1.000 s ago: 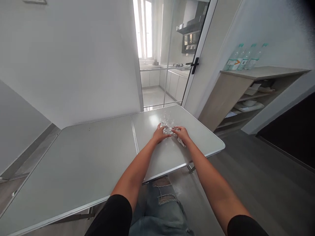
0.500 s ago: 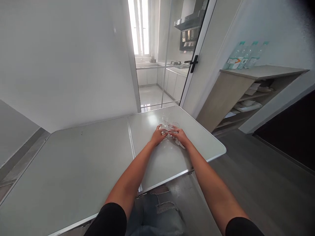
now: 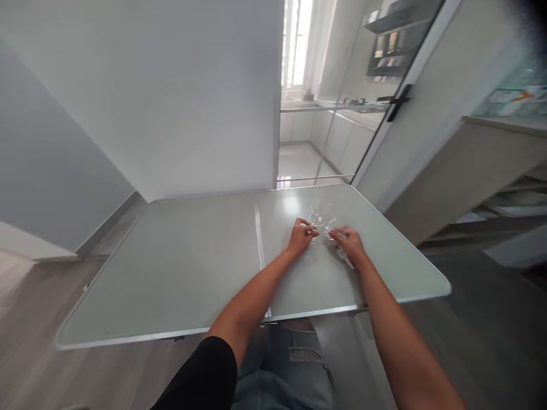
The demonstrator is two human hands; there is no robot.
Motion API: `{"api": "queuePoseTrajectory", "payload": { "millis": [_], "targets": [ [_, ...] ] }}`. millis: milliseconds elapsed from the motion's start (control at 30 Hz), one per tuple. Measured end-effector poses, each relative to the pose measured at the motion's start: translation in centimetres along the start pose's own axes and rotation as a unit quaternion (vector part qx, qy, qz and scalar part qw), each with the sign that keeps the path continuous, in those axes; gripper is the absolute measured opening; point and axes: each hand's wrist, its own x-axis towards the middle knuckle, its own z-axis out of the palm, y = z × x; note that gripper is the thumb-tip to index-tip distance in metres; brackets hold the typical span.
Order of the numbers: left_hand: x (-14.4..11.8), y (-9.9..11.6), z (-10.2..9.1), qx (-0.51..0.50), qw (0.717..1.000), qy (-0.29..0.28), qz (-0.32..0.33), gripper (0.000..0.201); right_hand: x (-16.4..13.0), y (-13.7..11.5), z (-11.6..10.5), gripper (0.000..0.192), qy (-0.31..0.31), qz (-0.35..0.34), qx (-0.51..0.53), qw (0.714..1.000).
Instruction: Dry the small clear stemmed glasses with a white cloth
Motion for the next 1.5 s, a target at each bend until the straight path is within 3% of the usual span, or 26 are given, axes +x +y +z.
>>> {"api": "queuePoseTrajectory", "payload": {
  "millis": [67, 133, 200, 267, 367, 500, 567, 667, 767, 867, 1067, 1200, 1300, 1367, 1433, 1500],
  "targets": [
    [-0.5, 0.6, -1.4, -0.028, 0.999, 0.037, 0.008, 0.012, -0.7, -0.6, -0.3, 0.044, -0.005, -0.044, -0.001, 0.999],
    [-1.2, 1.2, -3.9, -0.052, 0.995, 0.082, 0.011, 0.013, -1.8, -2.0, 0.1, 0.042, -0.010, -0.058, 0.010, 0.998],
    [-2.2, 1.4, -7.7, -0.061, 0.990, 0.130, -0.002, 0.015, -3.0, -4.3, 1.7, 0.043, -0.049, -0.043, 0.025, 0.998],
    [-3.4, 1.2, -12.5, -0.048, 0.984, 0.169, -0.027, 0.014, -4.1, -7.2, 4.8, 0.046, -0.103, -0.014, 0.030, 0.994],
    [-5.8, 0.2, -20.8, 0.000, 0.957, 0.271, -0.102, 0.014, -5.3, -11.8, 11.9, 0.049, -0.176, -0.002, 0.035, 0.984],
    [-10.0, -1.8, -31.4, 0.154, 0.914, 0.321, -0.193, 0.017, -5.8, -16.9, 23.7, 0.040, -0.228, -0.013, 0.067, 0.971],
    [-12.2, -2.7, -35.6, 0.212, 0.886, 0.337, -0.237, 0.020, -6.0, -18.9, 29.6, 0.035, -0.262, 0.000, 0.089, 0.961],
    [-14.9, -3.9, -39.7, 0.262, 0.853, 0.352, -0.284, 0.022, -6.6, -21.0, 37.1, 0.028, -0.288, 0.016, 0.067, 0.955],
    [-16.2, -4.8, -41.8, 0.284, 0.828, 0.375, -0.306, 0.025, -7.4, -22.4, 42.3, 0.024, -0.309, 0.010, 0.021, 0.951],
    [-16.4, -5.4, -42.7, 0.285, 0.822, 0.382, -0.311, 0.026, -7.9, -23.2, 45.1, 0.022, -0.319, 0.005, 0.000, 0.948],
    [-15.7, -6.0, -42.5, 0.293, 0.835, 0.364, -0.290, 0.024, -7.5, -23.9, 46.6, 0.023, -0.324, 0.009, -0.025, 0.946],
    [-15.2, -6.2, -41.9, 0.315, 0.824, 0.363, -0.299, 0.026, -7.2, -24.2, 47.0, 0.022, -0.326, -0.007, -0.039, 0.944],
    [-15.1, -6.2, -41.9, 0.323, 0.821, 0.357, -0.306, 0.025, -7.2, -24.5, 46.2, 0.030, -0.320, -0.024, -0.052, 0.946],
    [-15.3, -6.1, -41.9, 0.330, 0.823, 0.346, -0.306, 0.027, -7.4, -24.5, 44.6, 0.042, -0.288, -0.028, -0.045, 0.956],
    [-15.8, -5.6, -41.7, 0.342, 0.802, 0.378, -0.310, 0.039, -7.7, -24.1, 41.6, 0.044, -0.247, -0.016, -0.011, 0.969],
    [-16.2, -4.5, -40.7, 0.347, 0.774, 0.438, -0.298, 0.050, -7.9, -23.0, 37.3, 0.044, -0.213, -0.003, 0.030, 0.977]
  ]
}}
